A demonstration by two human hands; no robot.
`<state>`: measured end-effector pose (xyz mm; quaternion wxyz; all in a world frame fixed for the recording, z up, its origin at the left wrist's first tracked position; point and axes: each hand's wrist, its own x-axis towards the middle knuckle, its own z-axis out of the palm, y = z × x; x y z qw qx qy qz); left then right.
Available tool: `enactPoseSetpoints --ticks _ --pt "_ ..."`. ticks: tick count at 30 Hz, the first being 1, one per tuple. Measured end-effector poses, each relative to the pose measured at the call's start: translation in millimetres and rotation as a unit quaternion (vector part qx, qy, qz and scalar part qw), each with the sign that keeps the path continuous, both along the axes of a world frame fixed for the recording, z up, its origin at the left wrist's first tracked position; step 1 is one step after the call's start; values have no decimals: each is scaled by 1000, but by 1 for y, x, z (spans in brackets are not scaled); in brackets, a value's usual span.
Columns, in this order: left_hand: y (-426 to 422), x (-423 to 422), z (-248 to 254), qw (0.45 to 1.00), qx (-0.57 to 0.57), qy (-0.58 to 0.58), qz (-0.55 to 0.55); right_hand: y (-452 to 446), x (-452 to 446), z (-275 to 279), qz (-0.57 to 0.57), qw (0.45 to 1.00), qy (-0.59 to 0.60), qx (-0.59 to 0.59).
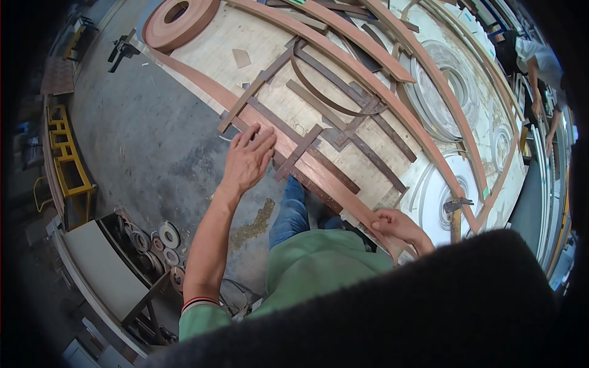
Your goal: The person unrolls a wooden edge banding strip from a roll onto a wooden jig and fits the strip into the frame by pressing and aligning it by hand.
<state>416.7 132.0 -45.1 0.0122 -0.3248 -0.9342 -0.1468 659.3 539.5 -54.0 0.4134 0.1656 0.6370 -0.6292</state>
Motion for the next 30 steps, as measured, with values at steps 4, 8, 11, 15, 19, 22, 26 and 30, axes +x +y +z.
enactPoseSetpoints --ticks 4,8,11,15,19,22,26,30 --pt "-17 -40 -7 997 -16 62 43 -58 -72 31 -47 997 -53 -27" --pt "-9 -36 -5 995 -31 64 65 -61 -81 28 -34 993 -115 -14" --pt "-6 -30 -3 995 -25 65 66 -58 -66 22 -53 996 -77 -11" --pt "2 -14 -9 997 -13 37 70 -44 -48 24 -46 996 -70 0" --pt "15 4 -6 998 -9 16 63 -31 -28 26 -53 995 -76 25" --pt "21 14 -6 998 -9 15 60 -25 -17 32 -64 994 -83 23" --pt "21 20 -1 999 -5 -4 41 -17 -2 27 -66 995 -76 27" --pt "-5 -4 -5 999 -28 35 21 -18 -21 15 -66 996 -32 -40"
